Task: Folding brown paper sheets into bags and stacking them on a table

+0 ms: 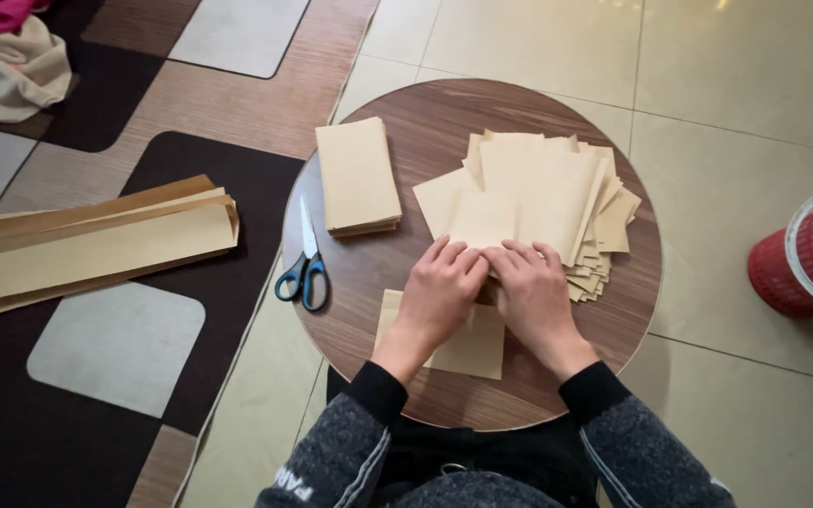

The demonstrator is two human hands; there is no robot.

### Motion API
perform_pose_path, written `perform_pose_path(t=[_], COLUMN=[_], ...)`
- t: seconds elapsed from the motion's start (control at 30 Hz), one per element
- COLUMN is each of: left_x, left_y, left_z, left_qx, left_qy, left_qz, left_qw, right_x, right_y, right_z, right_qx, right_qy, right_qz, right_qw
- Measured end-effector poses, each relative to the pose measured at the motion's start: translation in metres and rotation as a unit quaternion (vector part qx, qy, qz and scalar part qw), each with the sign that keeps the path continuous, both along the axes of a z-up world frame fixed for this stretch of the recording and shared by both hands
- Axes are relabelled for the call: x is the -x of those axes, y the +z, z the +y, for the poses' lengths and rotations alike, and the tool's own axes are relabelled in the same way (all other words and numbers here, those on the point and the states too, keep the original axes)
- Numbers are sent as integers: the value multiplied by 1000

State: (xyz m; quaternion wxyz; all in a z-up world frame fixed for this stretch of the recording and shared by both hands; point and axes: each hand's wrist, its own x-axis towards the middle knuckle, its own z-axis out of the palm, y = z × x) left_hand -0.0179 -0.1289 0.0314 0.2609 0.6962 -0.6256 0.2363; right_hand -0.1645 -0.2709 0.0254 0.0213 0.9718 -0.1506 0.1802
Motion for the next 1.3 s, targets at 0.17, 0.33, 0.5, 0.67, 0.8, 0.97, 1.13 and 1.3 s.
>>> perform_pose_path(t=[0.17, 0.33, 0.5, 0.67, 0.8, 0.97, 1.13, 1.3], left_x=[-2, -18, -26, -26, -22, -25, -27, -27], left_y=[68, 88, 39, 62, 79, 49, 46, 52], left_z=[19, 55, 64, 87, 98, 105, 117, 127], left_qx=[114, 165, 124, 95, 23, -9, -33, -45], left_qy=[-16, 49, -22, 13, 2, -3, -18, -28], left_qz=[66, 522, 790, 792, 791, 792, 791, 804], left_qw=[991, 835, 600, 603, 612, 610, 610, 592], right_x=[9, 17, 28, 41, 43, 32, 37, 42], right_y=[42, 103, 54, 57, 55, 60, 46, 38], right_z=[3, 26, 26, 29, 20, 29, 23, 25], right_qx=[-105, -664, -790, -814, -785, -765, -780, -793], right_qy=[-14, -105, -105, -127, -113, -115, -83, -65], right_qz=[-106, -320, -348, -254, -173, -163, -163, -123], right_qw=[989, 668, 493, 507, 584, 612, 598, 593])
